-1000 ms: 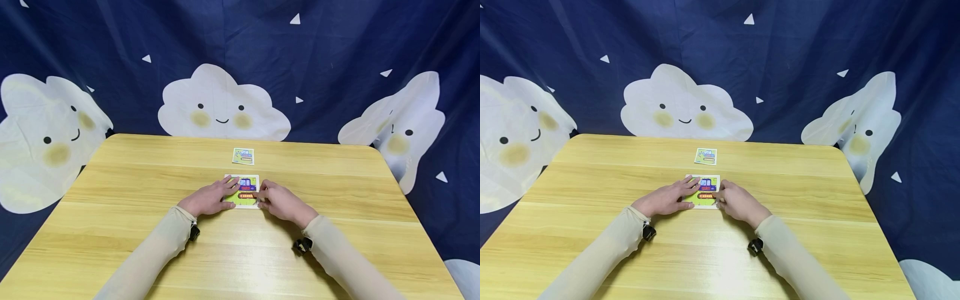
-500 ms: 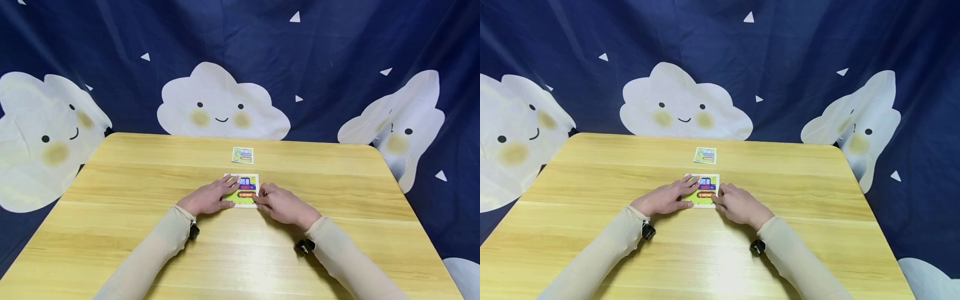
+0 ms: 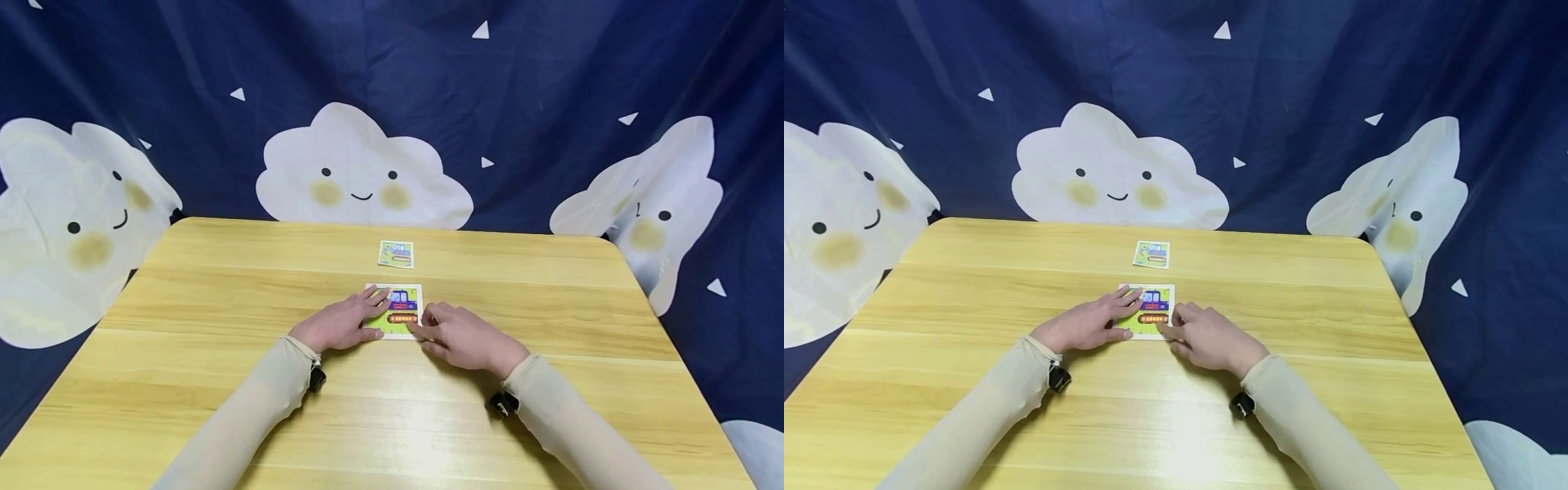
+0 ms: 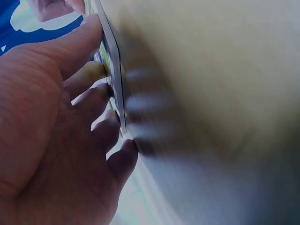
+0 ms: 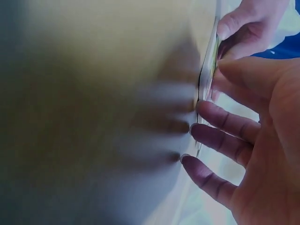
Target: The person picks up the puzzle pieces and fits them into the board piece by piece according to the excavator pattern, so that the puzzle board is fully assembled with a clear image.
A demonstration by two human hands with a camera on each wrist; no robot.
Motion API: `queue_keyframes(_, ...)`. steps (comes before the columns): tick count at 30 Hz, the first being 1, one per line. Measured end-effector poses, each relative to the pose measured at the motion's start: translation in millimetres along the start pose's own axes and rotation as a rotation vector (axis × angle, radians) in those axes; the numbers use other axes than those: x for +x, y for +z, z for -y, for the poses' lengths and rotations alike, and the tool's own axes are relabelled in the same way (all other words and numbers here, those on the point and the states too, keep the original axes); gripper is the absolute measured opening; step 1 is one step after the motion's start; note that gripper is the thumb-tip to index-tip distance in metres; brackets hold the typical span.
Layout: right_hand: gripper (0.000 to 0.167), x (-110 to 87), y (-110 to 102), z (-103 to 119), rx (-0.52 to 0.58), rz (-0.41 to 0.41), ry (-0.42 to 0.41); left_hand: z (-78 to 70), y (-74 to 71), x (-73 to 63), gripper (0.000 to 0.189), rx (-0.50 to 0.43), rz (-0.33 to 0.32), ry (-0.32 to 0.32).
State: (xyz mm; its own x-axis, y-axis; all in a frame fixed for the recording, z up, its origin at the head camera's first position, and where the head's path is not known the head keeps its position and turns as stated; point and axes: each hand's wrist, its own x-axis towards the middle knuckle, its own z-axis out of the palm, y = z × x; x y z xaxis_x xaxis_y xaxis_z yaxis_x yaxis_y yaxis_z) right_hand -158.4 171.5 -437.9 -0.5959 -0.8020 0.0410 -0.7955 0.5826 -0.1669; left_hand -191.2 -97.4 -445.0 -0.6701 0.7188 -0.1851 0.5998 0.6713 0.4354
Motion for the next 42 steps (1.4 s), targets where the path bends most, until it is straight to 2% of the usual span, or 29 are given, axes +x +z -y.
queue_keyframes(5,0.037,-1.4,3.5,-0.3,-0.043,-0.007,-0.041,-0.3,0.5,-0.1,0.063,0.006,0.005,-0.002)
queue_keyframes(17,0.038,3.5,-2.3,7.7,-0.046,0.063,0.033,-0.6,-0.6,1.1,0.063,-0.006,0.005,0.007)
queue_keyframes(23,0.037,4.8,-6.8,8.5,0.006,0.075,0.05,-1.6,-0.8,2.8,0.063,-0.002,0.005,0.015)
queue_keyframes(30,0.045,8.2,-1.5,5.3,0.054,0.067,0.044,1.5,1.4,-2.0,0.063,0.007,0.002,-0.015)
queue_keyframes(42,0.045,7.1,-0.7,9.4,-0.061,0.1,0.11,-1.4,-0.9,-2.6,0.061,-0.014,-0.006,0.008)
